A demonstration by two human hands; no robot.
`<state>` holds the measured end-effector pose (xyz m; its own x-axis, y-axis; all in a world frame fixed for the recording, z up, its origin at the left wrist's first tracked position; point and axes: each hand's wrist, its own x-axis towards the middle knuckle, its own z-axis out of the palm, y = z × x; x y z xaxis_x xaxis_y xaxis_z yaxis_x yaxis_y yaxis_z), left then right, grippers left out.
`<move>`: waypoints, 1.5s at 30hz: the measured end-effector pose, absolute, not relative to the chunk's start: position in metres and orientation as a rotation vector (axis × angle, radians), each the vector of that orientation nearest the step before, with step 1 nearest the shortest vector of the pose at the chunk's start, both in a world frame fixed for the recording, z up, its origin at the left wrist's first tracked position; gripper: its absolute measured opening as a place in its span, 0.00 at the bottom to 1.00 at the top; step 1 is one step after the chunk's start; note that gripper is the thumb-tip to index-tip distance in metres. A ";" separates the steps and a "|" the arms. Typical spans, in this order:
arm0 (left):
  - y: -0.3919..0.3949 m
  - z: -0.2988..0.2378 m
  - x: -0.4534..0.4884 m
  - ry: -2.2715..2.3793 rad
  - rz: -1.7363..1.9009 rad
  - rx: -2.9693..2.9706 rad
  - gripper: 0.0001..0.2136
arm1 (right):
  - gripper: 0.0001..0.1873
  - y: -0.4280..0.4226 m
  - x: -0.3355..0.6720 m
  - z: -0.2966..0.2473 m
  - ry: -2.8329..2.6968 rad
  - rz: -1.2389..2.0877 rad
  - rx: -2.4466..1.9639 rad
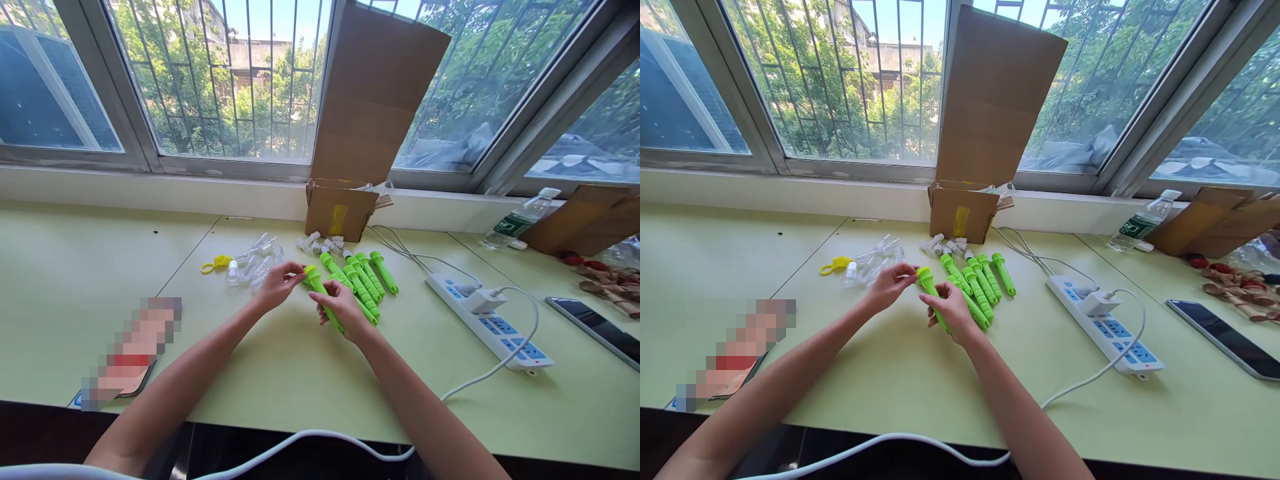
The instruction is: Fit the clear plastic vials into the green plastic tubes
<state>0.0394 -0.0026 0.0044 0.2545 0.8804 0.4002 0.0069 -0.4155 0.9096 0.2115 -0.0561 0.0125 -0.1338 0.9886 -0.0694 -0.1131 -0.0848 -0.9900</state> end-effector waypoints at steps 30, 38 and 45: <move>-0.008 0.010 0.040 0.847 1.311 1.824 0.12 | 0.19 -0.058 0.212 0.018 -1.176 1.439 -1.074; -0.008 0.006 0.041 0.830 1.282 1.821 0.13 | 0.19 -0.060 0.217 0.022 -1.168 1.526 -1.047; -0.010 0.009 0.041 0.843 1.270 1.806 0.14 | 0.24 -0.063 0.210 0.022 -1.137 1.475 -1.129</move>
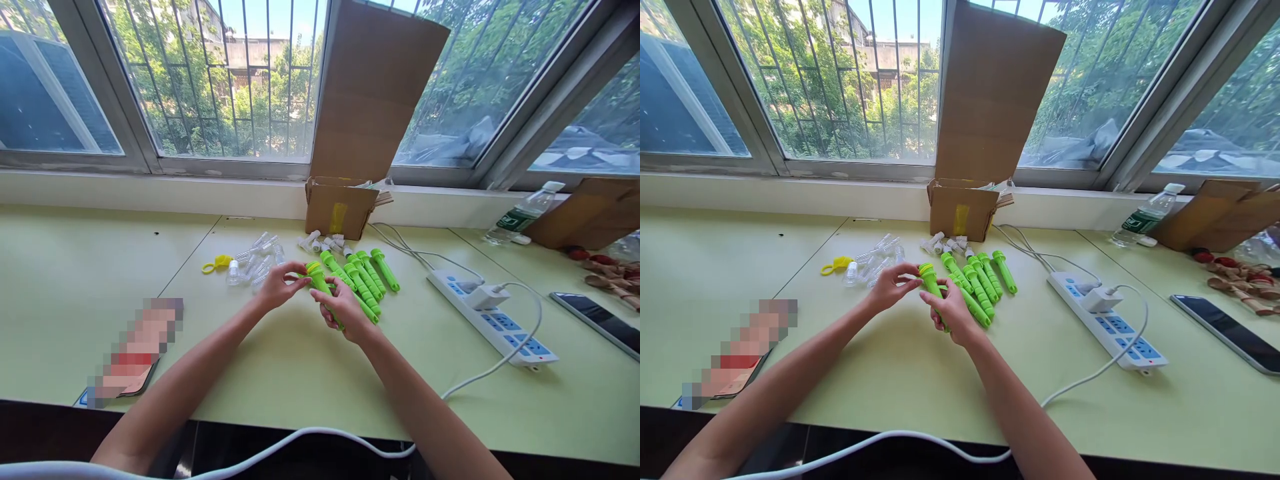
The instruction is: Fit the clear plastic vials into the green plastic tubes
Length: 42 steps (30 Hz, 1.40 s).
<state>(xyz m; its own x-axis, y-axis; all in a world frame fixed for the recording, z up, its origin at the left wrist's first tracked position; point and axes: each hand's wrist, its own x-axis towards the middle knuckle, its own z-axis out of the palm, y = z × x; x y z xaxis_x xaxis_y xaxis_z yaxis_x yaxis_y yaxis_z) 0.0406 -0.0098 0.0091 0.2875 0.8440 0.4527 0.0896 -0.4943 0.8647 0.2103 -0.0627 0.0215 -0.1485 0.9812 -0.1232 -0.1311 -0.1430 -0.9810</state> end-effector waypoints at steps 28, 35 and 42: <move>-0.011 0.012 0.041 0.763 1.305 1.799 0.12 | 0.17 -0.058 0.219 0.021 -1.213 1.597 -1.014; -0.007 0.006 0.042 0.814 1.316 1.773 0.14 | 0.24 -0.061 0.215 0.021 -1.180 1.523 -1.111; -0.006 0.007 0.042 0.785 1.341 1.816 0.13 | 0.16 -0.054 0.218 0.016 -1.330 1.382 -1.058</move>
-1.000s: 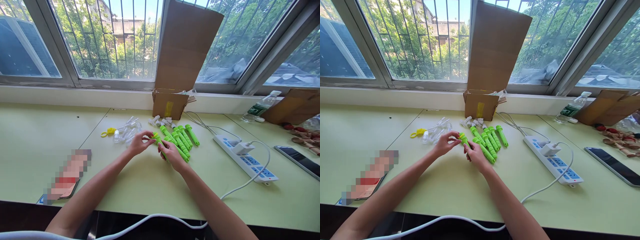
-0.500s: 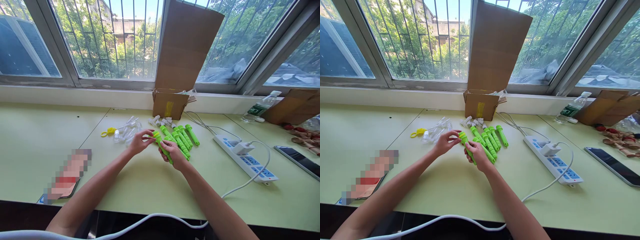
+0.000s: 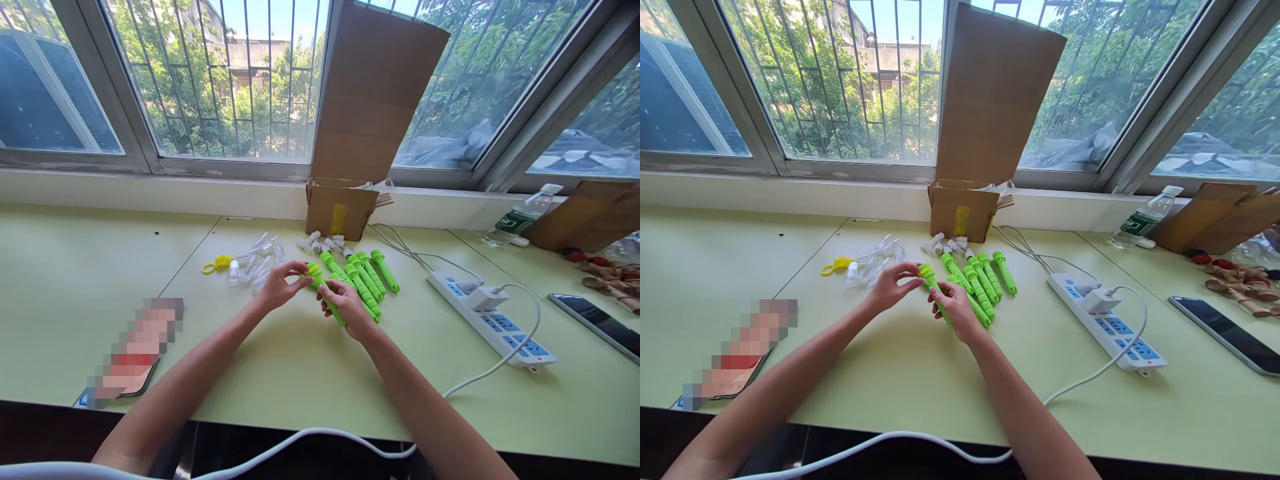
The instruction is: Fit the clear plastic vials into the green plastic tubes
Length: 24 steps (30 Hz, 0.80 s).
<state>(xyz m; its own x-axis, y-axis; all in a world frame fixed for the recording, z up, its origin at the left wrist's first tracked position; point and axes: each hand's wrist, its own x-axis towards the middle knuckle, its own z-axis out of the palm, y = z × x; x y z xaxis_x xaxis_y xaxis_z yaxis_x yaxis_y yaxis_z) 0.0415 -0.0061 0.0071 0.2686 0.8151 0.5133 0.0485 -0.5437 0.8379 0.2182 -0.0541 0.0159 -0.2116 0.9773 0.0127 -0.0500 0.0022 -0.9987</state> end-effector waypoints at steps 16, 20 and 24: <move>-0.005 0.004 0.043 0.735 1.376 1.866 0.14 | 0.16 -0.058 0.220 0.020 -1.238 1.564 -1.024; -0.008 0.006 0.045 0.709 1.348 1.831 0.14 | 0.18 -0.060 0.216 0.020 -1.184 1.506 -1.098; -0.010 0.008 0.045 0.728 1.318 1.810 0.14 | 0.21 -0.059 0.215 0.018 -1.199 1.417 -1.119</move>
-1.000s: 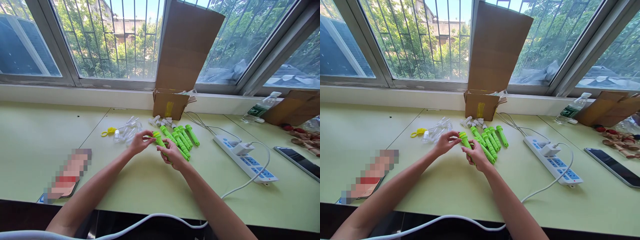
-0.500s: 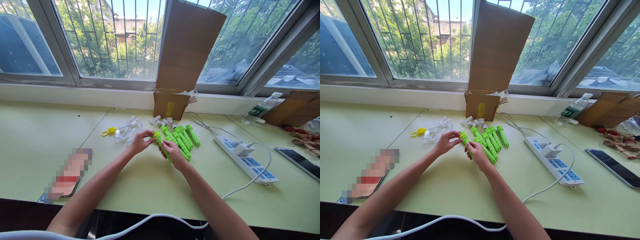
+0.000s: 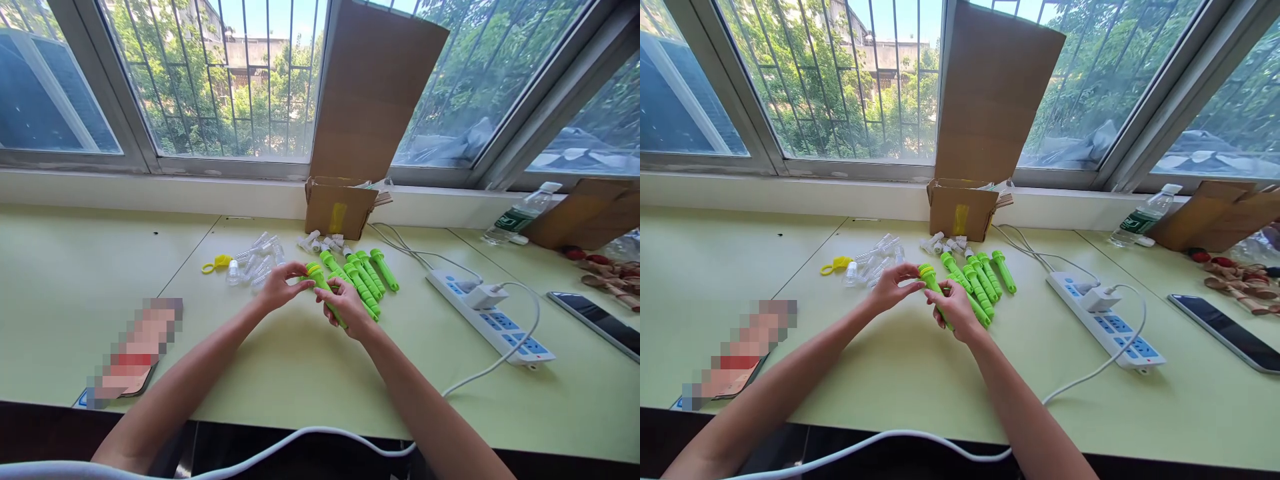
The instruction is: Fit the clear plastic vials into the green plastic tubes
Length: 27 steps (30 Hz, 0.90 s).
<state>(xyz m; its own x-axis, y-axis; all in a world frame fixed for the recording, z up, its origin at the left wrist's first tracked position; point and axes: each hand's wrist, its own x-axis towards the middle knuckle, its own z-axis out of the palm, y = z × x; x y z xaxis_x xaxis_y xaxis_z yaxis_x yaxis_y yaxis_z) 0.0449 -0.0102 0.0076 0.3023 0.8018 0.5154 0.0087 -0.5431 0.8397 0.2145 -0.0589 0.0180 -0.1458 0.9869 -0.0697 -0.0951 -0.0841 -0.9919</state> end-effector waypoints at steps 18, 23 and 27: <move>-0.010 0.008 0.044 0.708 1.299 1.874 0.14 | 0.22 -0.060 0.213 0.018 -1.201 1.465 -1.120; -0.011 0.009 0.043 0.736 1.276 1.861 0.15 | 0.22 -0.058 0.213 0.016 -1.232 1.396 -1.123; -0.011 0.011 0.042 0.740 1.275 1.863 0.14 | 0.18 -0.055 0.215 0.015 -1.345 1.328 -1.117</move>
<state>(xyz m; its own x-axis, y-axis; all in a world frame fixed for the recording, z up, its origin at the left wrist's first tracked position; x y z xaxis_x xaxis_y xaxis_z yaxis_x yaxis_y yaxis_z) 0.0422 -0.0111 0.0108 0.3371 0.7923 0.5085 0.0487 -0.5541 0.8310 0.2148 -0.0550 0.0151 -0.1749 0.9846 0.0093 0.0032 0.0100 -0.9999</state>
